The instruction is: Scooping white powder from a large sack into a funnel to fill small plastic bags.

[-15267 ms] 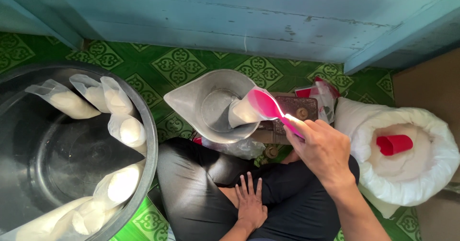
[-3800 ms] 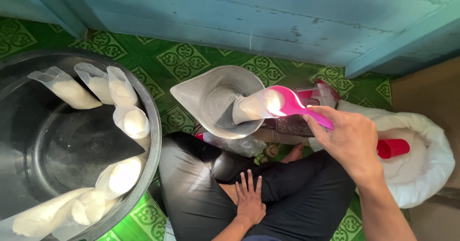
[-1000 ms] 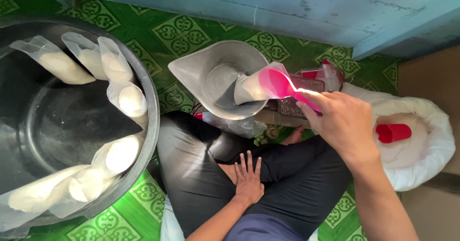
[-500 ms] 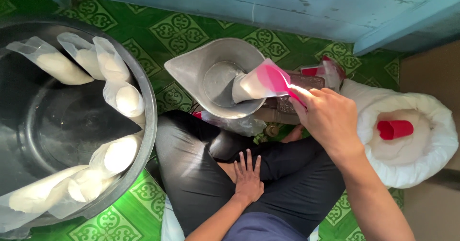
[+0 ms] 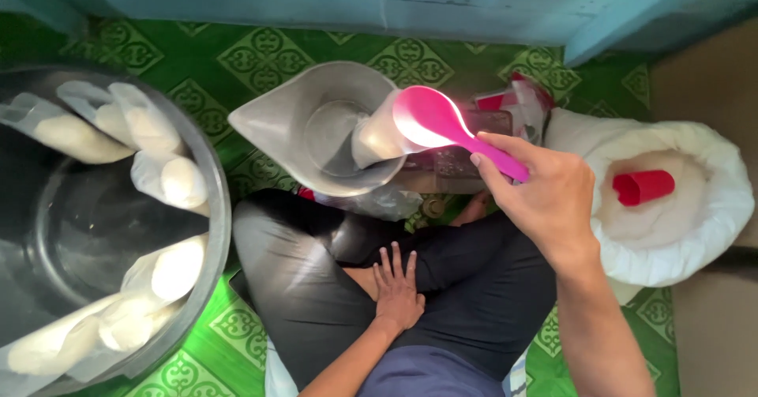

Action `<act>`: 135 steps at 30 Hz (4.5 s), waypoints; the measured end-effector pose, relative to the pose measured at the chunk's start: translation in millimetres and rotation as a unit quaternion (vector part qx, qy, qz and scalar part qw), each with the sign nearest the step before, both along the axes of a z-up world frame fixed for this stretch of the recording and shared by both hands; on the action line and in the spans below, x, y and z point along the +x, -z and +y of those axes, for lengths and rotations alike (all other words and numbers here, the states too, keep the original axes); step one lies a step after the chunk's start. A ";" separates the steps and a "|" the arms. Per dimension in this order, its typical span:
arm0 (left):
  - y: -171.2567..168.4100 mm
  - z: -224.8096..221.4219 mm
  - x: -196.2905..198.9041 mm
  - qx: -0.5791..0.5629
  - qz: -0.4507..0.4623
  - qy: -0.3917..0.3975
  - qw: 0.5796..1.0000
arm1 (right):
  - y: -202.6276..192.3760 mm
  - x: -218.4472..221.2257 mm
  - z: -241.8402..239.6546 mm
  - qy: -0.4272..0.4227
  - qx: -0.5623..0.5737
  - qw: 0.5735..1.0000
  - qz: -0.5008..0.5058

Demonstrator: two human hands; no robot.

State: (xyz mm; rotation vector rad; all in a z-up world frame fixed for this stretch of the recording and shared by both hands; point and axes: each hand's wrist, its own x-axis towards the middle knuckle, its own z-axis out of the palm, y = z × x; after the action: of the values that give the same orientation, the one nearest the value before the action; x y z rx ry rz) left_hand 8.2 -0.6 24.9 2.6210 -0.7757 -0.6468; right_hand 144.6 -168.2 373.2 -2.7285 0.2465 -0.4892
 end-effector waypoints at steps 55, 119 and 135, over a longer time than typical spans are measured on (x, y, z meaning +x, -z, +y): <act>54.2 10.1 -11.0 0.088 -0.028 -0.005 0.996 | 198.7 -170.2 -232.9 0.438 0.181 0.872 0.119; 36.1 -1.0 -13.1 0.040 -0.096 -0.004 0.995 | 87.0 -140.2 -183.2 0.285 0.100 0.949 -0.085; -3.5 -3.7 1.0 0.031 -0.027 0.000 0.999 | -10.2 -23.1 -73.6 0.015 0.110 0.994 0.024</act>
State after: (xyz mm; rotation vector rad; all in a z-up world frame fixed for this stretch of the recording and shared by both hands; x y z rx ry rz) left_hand 9.2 -4.4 28.4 2.7055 -0.7830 -0.6129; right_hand 121.5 -241.8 383.4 -2.5269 0.3342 -0.3818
